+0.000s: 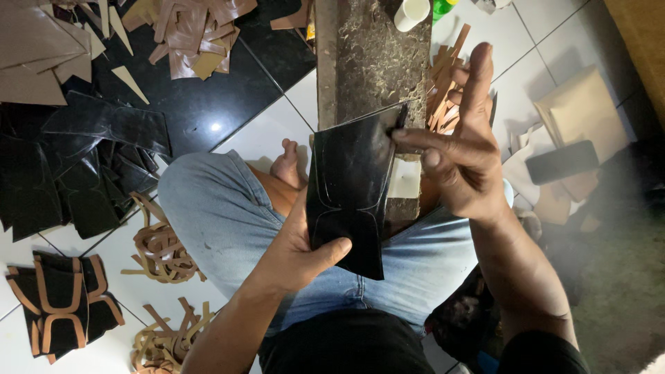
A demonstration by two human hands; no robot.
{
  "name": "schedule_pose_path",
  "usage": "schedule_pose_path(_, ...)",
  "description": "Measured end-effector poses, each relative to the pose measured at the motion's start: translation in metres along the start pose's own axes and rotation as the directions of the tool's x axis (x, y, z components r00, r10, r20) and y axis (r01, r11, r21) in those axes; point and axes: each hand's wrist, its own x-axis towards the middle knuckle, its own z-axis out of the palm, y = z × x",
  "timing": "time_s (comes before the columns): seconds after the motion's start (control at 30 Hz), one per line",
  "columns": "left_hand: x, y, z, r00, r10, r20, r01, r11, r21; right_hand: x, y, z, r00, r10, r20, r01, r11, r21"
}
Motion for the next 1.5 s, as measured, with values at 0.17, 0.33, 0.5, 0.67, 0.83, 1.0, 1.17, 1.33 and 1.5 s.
schedule_pose_path(0.17, 0.0, 0.003, 0.003, 1.0, -0.02, -0.004, 0.02, 0.999, -0.034, -0.01, -0.006, 0.002, 0.999, 0.045, 0.008, -0.045, 0.999, 0.024)
schedule_pose_path(0.33, -0.002, 0.004, 0.005, 1.0, 0.024, 0.005, -0.024, 1.0, -0.006, -0.014, -0.013, 0.007, 1.0, 0.004, 0.006, -0.003, 1.0, -0.005)
schedule_pose_path(0.5, -0.003, 0.006, 0.007, 0.999, -0.038, -0.007, 0.037, 0.996, -0.082, -0.022, -0.018, 0.009, 1.0, -0.024, 0.018, 0.024, 0.999, -0.03)
schedule_pose_path(0.67, -0.002, 0.008, 0.008, 1.0, -0.024, -0.015, 0.023, 0.999, -0.047, -0.03, -0.02, 0.014, 0.995, -0.095, 0.008, 0.096, 0.993, -0.067)
schedule_pose_path(0.83, 0.0, 0.007, 0.01, 1.0, -0.02, -0.014, 0.019, 0.997, -0.074, -0.04, -0.023, 0.016, 0.976, -0.216, 0.019, 0.215, 0.958, -0.192)
schedule_pose_path(1.0, 0.001, 0.006, 0.013, 0.999, -0.041, -0.016, 0.039, 0.994, -0.104, -0.043, -0.025, 0.019, 0.967, -0.254, 0.016, 0.248, 0.928, -0.279)
schedule_pose_path(1.17, 0.001, 0.008, 0.017, 1.0, 0.019, -0.021, -0.02, 0.999, -0.037, -0.04, -0.031, 0.021, 0.955, -0.292, 0.06, 0.294, 0.892, -0.343)
schedule_pose_path(1.33, 0.002, 0.008, 0.02, 1.0, 0.014, -0.02, -0.015, 1.0, -0.027, -0.036, -0.037, 0.025, 0.942, -0.329, 0.058, 0.33, 0.89, -0.315)
schedule_pose_path(1.5, 0.005, 0.008, 0.016, 0.997, 0.071, -0.03, -0.069, 0.995, 0.072, -0.037, -0.036, 0.019, 0.979, -0.198, 0.044, 0.201, 0.975, -0.095)
